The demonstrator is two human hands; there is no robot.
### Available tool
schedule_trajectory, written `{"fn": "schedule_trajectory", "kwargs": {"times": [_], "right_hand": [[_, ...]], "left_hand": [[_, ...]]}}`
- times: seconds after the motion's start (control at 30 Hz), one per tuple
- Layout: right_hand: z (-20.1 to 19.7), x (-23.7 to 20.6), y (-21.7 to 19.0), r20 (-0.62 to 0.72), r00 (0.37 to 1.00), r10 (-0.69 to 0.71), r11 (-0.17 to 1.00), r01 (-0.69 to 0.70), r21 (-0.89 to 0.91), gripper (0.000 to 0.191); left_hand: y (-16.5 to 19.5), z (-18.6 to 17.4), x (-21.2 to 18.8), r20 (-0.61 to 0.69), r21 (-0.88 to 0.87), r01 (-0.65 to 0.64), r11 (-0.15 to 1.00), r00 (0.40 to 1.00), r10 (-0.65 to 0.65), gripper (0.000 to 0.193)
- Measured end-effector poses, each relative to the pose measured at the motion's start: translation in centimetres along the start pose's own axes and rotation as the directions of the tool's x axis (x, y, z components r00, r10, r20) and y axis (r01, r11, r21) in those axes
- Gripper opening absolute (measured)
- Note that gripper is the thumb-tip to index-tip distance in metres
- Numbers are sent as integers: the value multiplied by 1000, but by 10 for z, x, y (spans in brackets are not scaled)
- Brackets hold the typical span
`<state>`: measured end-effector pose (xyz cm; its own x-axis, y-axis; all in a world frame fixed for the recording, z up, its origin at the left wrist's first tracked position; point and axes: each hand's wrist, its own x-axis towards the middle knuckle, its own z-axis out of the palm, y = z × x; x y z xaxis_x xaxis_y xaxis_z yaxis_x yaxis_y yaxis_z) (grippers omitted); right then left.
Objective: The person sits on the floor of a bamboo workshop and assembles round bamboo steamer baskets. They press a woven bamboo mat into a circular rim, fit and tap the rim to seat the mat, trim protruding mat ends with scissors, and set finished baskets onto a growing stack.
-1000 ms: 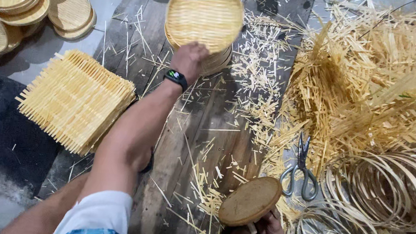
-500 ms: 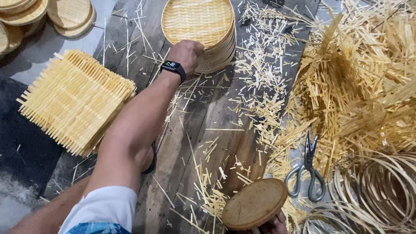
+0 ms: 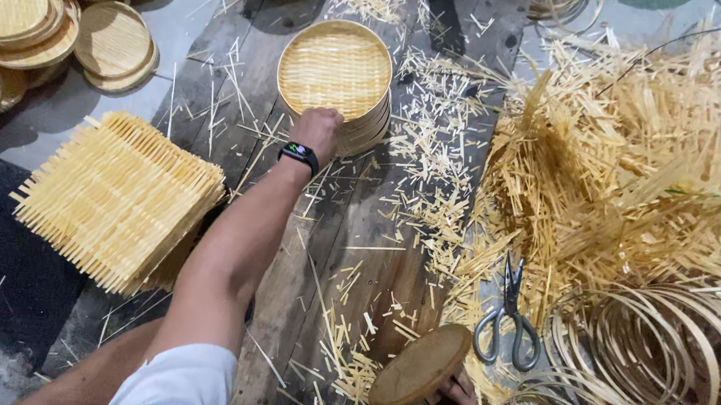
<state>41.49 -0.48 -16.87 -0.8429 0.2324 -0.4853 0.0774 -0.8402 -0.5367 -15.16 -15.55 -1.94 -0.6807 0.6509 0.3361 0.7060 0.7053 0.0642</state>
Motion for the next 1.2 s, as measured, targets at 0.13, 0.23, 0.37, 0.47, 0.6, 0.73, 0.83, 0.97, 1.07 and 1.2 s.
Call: {"fn": "schedule_trajectory", "kwargs": {"times": [0.13,0.23,0.37,0.47,0.6,0.73,0.83,0.97,1.07,1.2], "right_hand": [[22,11,-18,83,996,44,999,-43,-13,75],[67,38,-42,79,993,83,991,-74,-111,78],[124,53,-65,152,988,-2,1000,5,-18,77],[140,63,-67,-152,986,63,992,-79,-102,71],[117,67,-52,-319,935,-156,884,-12,-468,47],[84,33,-19,-305,915,-263,696,-38,-717,39],[76,-2,9,-79,856,-511,230,48,-972,25],[83,-5,14,-52,885,-462,328,116,-937,21],[84,2,6,-205,904,-375,544,35,-839,21],[80,2,6,-153,913,-378,536,81,-840,19]], "left_hand": [[59,-17,-54,-279,-221,-75,972,960,11,56],[142,-7,-143,264,-759,326,564,945,-192,83],[169,20,-225,744,-602,797,-50,537,-397,47],[153,21,-234,557,-773,634,-21,664,-499,40],[94,-12,-213,459,-736,607,299,772,-440,45],[-48,-91,-214,342,156,480,863,794,-503,46],[-118,-129,-247,140,325,607,725,727,-672,60],[-152,-145,-269,424,344,616,708,571,-703,57],[-164,-163,-271,525,206,686,698,525,-670,49],[-170,-204,-261,-25,159,736,659,670,-742,21]]}}
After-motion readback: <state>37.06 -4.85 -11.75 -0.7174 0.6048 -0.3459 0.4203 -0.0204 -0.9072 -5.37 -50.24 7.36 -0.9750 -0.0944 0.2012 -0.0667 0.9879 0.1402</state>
